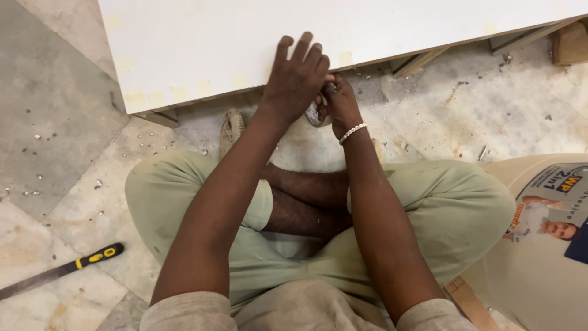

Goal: The person sits on the floor and applies strips of masking tape to the edges of a white furniture piece, using a screwdriver to press and secure the tape into the corners.

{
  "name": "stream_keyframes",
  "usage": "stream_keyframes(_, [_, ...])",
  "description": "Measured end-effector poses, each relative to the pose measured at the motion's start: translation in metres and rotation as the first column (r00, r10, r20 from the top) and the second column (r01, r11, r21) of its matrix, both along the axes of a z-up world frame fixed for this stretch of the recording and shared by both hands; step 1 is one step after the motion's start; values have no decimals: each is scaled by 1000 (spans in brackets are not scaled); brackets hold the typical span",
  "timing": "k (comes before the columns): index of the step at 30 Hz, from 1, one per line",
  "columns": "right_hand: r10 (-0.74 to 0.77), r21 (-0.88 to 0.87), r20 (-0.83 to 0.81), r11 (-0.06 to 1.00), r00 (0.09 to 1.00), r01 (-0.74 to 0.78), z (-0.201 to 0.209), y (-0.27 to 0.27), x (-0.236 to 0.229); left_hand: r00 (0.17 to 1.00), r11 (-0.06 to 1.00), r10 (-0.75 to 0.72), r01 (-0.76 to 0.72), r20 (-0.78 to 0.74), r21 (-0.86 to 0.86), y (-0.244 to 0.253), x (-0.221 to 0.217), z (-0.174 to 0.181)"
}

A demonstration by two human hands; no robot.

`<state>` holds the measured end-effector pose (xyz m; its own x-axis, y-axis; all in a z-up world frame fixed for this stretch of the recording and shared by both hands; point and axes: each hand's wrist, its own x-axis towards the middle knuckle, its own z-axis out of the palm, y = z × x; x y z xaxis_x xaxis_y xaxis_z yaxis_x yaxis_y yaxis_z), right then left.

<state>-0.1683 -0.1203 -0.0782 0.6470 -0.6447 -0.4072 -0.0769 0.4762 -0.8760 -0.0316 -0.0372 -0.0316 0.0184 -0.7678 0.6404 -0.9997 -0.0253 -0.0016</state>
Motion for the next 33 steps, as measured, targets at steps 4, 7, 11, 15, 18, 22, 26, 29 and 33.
stream_keyframes(4, [21, 48, 4, 999, 1000, -21, 6, -2, -1, 1000, 995, -5, 3, 24, 97, -11, -7, 5])
stream_keyframes(7, [29, 79, 30, 996, 999, -31, 11, -4, -2, 999, 989, 6, 1, -42, 146, -17, -8, 4])
stream_keyframes(11, [-11, 89, 18, 996, 1000, 9, 4, -2, 0, 995, 980, 47, -30, -87, 195, -19, -9, -3])
stream_keyframes(15, [-64, 10, 85, 998, 994, 63, -22, 7, 2, 990, 987, 56, -36, -129, 157, -22, -12, -16])
stream_keyframes(18, [-273, -193, 2, 944, 962, 269, -53, 22, 8, 996, 977, 59, -45, -62, 207, -17, -11, -22])
stream_keyframes(22, [-352, -801, -4, 562, 936, 208, -75, 37, 2, 997, 961, 18, 4, -78, 276, -17, -9, -24])
stream_keyframes(26, [-395, -785, -28, 577, 918, 224, -61, 89, -13, 997, 958, 6, -28, 78, 286, -19, -9, -30])
stream_keyframes(29, [-572, -190, -50, 810, 819, 554, -39, 62, -9, 981, 949, -16, -45, 192, 313, -27, -7, -37])
stream_keyframes(33, [-777, 160, 153, 630, 611, 760, -4, -10, -36, 959, 963, 3, -78, 283, 256, -31, -8, -34])
